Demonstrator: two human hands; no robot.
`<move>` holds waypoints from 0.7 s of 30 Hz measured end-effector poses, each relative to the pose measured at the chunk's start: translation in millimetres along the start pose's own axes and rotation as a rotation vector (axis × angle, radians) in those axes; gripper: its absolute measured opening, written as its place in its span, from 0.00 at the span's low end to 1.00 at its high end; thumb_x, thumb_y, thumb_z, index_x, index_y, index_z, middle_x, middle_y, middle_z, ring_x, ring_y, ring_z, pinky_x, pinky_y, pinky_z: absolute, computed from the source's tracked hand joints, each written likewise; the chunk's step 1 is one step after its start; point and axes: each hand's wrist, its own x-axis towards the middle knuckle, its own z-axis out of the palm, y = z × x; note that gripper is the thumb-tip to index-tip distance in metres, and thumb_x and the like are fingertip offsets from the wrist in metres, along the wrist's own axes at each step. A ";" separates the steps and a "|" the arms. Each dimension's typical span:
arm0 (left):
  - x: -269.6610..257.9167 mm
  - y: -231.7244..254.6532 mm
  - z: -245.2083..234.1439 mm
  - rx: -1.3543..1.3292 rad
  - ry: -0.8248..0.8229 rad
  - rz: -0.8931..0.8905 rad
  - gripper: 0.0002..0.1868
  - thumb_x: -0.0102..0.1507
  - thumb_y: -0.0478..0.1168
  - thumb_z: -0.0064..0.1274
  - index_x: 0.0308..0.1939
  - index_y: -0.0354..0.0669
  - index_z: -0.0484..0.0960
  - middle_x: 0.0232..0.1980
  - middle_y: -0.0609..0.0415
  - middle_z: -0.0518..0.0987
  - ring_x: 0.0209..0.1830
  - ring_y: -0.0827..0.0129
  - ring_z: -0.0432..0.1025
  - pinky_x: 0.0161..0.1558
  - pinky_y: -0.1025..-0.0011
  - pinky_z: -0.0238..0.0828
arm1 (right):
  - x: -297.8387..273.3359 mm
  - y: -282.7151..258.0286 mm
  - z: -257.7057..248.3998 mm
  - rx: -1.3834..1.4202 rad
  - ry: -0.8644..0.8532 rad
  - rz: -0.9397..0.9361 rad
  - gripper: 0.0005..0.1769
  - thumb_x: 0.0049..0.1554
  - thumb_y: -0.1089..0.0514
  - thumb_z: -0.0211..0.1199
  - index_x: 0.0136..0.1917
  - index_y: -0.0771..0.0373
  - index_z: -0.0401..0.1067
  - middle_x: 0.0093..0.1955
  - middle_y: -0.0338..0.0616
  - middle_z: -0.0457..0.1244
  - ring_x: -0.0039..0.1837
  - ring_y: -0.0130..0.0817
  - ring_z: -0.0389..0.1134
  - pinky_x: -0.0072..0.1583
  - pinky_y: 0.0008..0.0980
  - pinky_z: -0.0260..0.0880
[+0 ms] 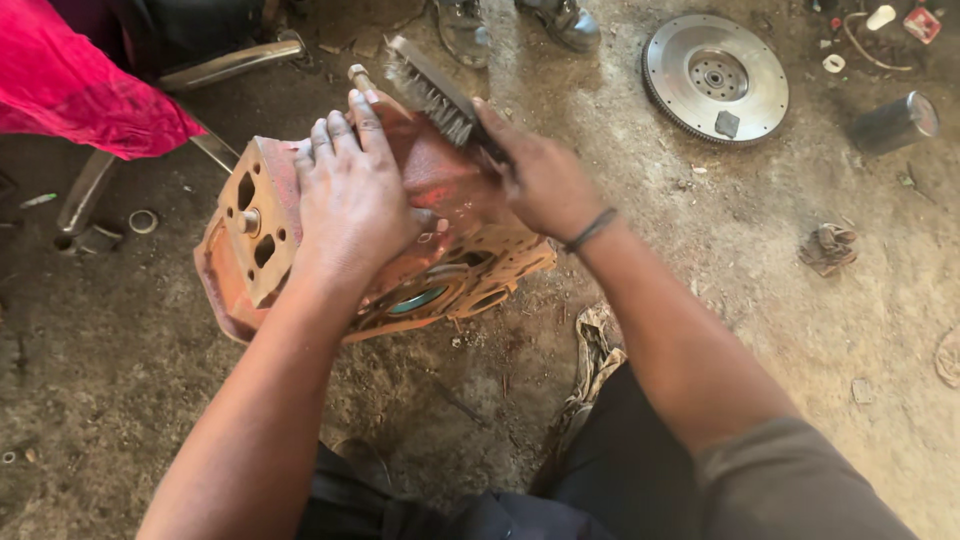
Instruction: The person scrubs a large, reddish-brown metal engine casing with a wire brush to remove rust and debris. They hold the casing with their left hand and vigorously scrub various surfaces, including the flat top and the circular openings, while sitting on the workshop floor.
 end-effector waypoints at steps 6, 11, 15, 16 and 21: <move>-7.0 -2.6 -4.2 0.009 -0.045 0.003 0.73 0.46 0.59 0.74 0.74 0.21 0.40 0.74 0.22 0.54 0.77 0.36 0.48 0.72 0.44 0.41 | -52.9 -31.3 -77.8 -0.290 -0.116 -0.131 0.39 0.56 0.60 0.60 0.79 0.49 0.57 0.47 0.55 0.64 0.43 0.50 0.70 0.43 0.48 0.71; -4.9 -7.1 11.6 0.011 0.025 0.025 0.71 0.48 0.55 0.73 0.75 0.19 0.41 0.73 0.20 0.55 0.76 0.34 0.50 0.71 0.42 0.44 | -58.0 -44.9 -70.4 -0.237 -0.223 -0.013 0.46 0.51 0.64 0.58 0.82 0.45 0.54 0.45 0.51 0.63 0.41 0.46 0.68 0.44 0.45 0.71; 4.3 -7.3 12.3 0.033 0.092 0.061 0.67 0.50 0.53 0.72 0.76 0.19 0.43 0.73 0.19 0.57 0.76 0.33 0.51 0.70 0.40 0.45 | -14.2 -31.3 -18.9 -0.082 -0.071 0.024 0.42 0.58 0.63 0.55 0.83 0.47 0.52 0.51 0.54 0.65 0.47 0.47 0.69 0.49 0.45 0.71; 6.9 -6.4 9.0 0.013 0.055 0.043 0.69 0.48 0.54 0.73 0.75 0.20 0.43 0.73 0.20 0.56 0.76 0.35 0.51 0.71 0.40 0.45 | -7.9 -26.5 -16.6 -0.059 0.016 -0.070 0.43 0.57 0.64 0.54 0.84 0.48 0.53 0.54 0.54 0.66 0.51 0.47 0.70 0.54 0.45 0.71; 5.0 -2.5 -1.2 -0.023 -0.002 0.010 0.72 0.46 0.58 0.75 0.75 0.21 0.43 0.74 0.22 0.56 0.77 0.36 0.50 0.72 0.43 0.45 | -52.1 -12.6 -82.1 -0.116 -0.327 0.079 0.46 0.51 0.64 0.55 0.82 0.48 0.52 0.53 0.55 0.68 0.53 0.51 0.71 0.55 0.50 0.70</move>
